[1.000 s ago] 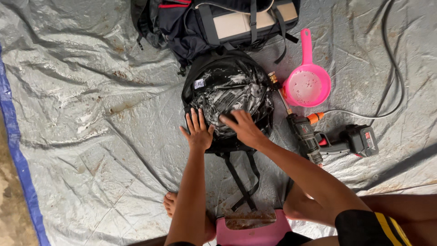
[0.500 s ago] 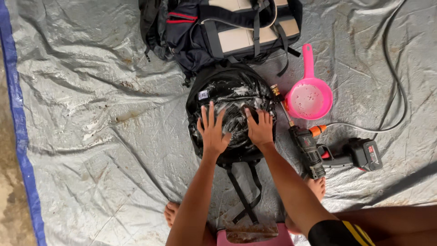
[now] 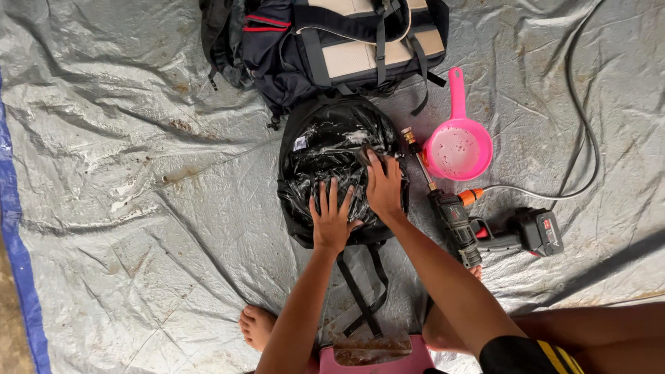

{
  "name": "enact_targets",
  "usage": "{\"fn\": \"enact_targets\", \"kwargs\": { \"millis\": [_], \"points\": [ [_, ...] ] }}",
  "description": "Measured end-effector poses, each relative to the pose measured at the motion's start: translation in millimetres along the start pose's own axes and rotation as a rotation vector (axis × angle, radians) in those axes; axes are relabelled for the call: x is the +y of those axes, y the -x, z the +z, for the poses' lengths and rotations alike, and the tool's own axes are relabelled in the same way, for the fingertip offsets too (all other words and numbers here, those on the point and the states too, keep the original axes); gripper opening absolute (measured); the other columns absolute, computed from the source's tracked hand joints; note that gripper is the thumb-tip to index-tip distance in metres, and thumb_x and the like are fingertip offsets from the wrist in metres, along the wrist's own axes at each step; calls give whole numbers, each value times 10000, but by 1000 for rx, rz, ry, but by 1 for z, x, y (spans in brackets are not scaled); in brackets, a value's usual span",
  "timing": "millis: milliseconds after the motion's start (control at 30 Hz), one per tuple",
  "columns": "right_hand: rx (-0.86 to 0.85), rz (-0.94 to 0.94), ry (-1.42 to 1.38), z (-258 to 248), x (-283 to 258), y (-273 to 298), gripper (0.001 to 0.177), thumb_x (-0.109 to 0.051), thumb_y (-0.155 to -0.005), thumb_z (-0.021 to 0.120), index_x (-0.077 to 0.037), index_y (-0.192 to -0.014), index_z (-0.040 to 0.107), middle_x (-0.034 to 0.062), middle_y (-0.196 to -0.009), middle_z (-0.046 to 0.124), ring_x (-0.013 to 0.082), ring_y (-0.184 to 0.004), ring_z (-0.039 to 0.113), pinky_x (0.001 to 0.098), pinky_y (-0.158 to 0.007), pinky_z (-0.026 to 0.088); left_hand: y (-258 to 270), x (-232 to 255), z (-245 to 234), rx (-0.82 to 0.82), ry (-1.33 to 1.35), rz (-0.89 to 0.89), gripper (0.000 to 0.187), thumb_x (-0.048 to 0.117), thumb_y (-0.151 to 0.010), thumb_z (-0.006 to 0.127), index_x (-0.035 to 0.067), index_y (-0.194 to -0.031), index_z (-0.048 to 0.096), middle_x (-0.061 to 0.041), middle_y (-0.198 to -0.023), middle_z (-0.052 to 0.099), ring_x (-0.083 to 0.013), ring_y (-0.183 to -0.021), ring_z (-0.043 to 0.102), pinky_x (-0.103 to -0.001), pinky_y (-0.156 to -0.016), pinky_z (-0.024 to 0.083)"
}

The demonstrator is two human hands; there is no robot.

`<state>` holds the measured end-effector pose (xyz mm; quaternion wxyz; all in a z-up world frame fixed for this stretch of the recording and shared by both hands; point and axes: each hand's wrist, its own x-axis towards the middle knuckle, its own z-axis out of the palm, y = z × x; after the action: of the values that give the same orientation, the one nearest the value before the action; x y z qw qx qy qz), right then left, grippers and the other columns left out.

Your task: The person scrubs a black backpack with a brush and soapy water on a tarp-covered floor. They repeatedly dip the brush into a pink scoop containing soapy water and scrub the backpack's surface.

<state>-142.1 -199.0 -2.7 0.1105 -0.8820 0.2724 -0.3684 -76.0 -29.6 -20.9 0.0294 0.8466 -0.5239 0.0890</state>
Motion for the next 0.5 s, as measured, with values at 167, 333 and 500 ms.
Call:
{"fn": "enact_targets", "kwargs": {
  "millis": [167,333,500],
  "points": [
    [-68,-105,30,2,-15,5,417,-251,-1188,505,-202,-1581,633,141,-1203,537,313,-962,567,420,-785,457,9,-4,-1,-78,103,14,1063,804,-912,640,322,-1780,260,-182,-1871,107,-451,-1705,153,-744,-1262,228],
    [-106,-52,239,-9,-7,32,414,-226,-1177,547,-220,-1583,627,168,-1194,561,319,-945,580,434,-753,443,-4,-12,-4,-339,369,-10,1015,798,-990,622,390,-1799,163,-120,-1884,-89,-423,-1720,-18,-775,-1267,111],
    [-63,134,46,-3,-11,27,343,-306,-1200,512,-139,-1445,684,124,-1175,542,288,-876,553,415,-723,444,-8,0,-1,-209,251,-63,1160,933,-786,710,382,-1732,328,-107,-1887,26,-410,-1716,82,-782,-1232,80]
  ]
}}
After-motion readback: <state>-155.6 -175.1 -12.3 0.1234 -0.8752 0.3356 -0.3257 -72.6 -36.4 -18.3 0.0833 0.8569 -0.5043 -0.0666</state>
